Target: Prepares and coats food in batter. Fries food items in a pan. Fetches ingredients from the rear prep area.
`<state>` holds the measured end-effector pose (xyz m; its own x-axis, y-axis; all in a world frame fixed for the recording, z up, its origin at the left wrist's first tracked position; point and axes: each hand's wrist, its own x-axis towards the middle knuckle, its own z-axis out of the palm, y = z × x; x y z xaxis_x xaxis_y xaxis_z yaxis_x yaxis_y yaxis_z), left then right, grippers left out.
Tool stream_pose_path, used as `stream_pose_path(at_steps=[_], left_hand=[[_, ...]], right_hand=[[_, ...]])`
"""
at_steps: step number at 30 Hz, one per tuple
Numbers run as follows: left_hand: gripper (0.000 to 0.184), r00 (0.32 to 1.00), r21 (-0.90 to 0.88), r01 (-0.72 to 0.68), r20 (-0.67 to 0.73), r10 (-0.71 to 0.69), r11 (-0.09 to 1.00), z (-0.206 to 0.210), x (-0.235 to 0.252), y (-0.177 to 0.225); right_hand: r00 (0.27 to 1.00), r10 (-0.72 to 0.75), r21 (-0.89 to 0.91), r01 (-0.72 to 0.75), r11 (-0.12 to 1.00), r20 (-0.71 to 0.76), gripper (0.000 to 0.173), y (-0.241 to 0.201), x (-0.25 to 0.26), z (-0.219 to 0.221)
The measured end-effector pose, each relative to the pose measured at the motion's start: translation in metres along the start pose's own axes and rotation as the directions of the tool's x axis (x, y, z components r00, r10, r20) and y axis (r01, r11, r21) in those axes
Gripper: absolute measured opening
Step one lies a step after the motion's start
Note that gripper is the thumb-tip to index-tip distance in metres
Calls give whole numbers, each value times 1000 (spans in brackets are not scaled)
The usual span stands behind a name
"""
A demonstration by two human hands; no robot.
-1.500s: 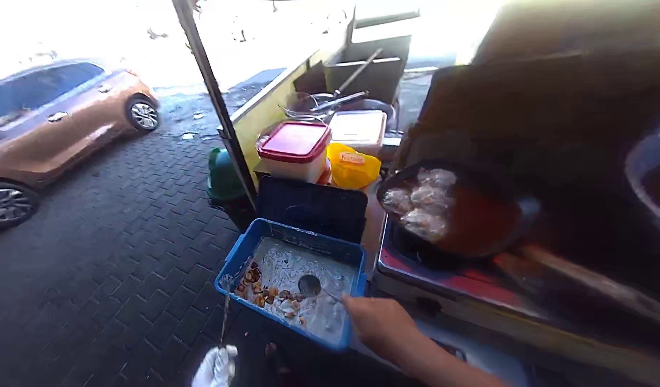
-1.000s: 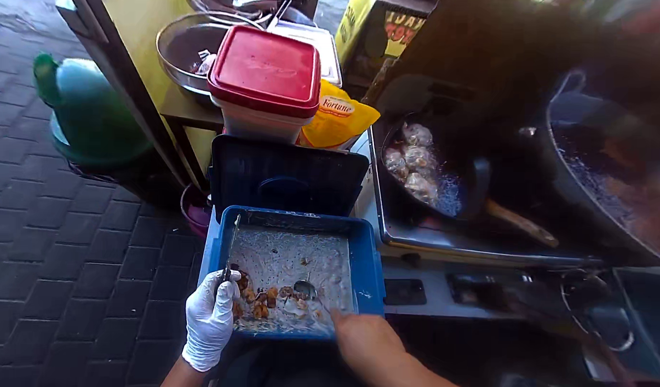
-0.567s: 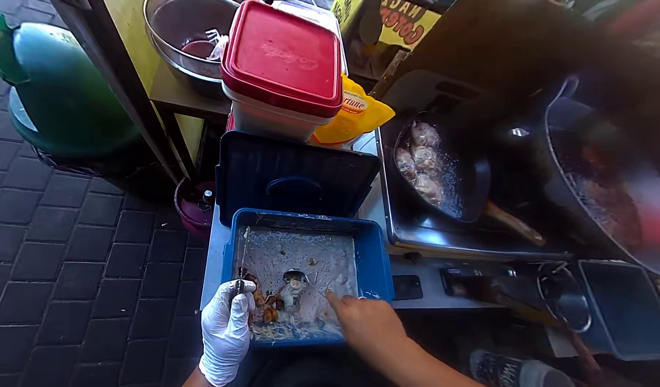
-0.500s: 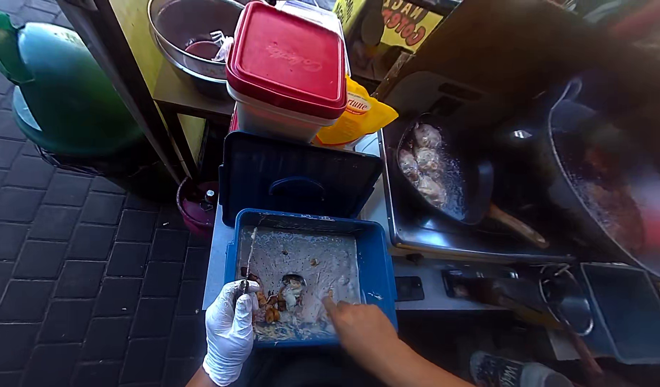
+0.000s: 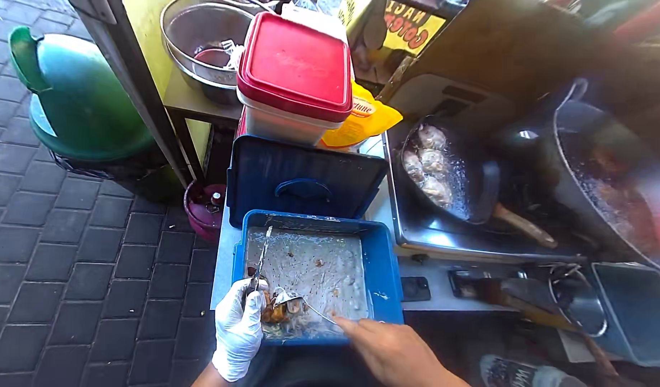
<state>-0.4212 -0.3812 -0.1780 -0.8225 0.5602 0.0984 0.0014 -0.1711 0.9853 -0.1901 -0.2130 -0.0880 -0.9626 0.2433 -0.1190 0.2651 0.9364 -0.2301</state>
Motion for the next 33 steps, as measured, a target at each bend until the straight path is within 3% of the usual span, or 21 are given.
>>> stream_pose_path(at_steps=[4,7,9,12,14,17,20,26,30,33], left_hand=[[24,997,-41,75,30,-74,996,-14,4,14],[26,974,212,95,184,-135,973,-57,-3,36],[27,895,477,122,325,-304,871,-86,-13,67],[29,691,726,131,421,-588,675,-95,-29,117],[33,662,789,110,396,-636,605,-83,-40,129],[36,730,848,121,276,-625,516,-61,-56,127],[37,736,897,144,184,-652,417,-40,-66,126],[42,567,982,159,-6,-824,102,-7,-58,137],[43,539,997,41,-83,-838,-73,10,-42,140],[44,554,989,-65,-75,-829,-133,9,-26,145]], right_hand=[[994,58,77,-51,996,-92,35,1,-19,20],[987,98,132,-81,988,-127,35,3,-32,27],[983,116,170,-91,981,-141,35,9,-40,32],[982,118,261,-76,962,-149,34,17,-46,37],[983,85,254,-42,966,-161,33,23,-43,43],[983,25,249,21,968,-180,34,27,-40,48],[975,-13,205,60,977,-223,34,30,-39,52],[976,-57,161,92,983,-210,36,39,-44,58],[975,-2,166,40,985,-224,37,44,-47,51],[988,102,98,-91,991,-112,36,38,-41,38]])
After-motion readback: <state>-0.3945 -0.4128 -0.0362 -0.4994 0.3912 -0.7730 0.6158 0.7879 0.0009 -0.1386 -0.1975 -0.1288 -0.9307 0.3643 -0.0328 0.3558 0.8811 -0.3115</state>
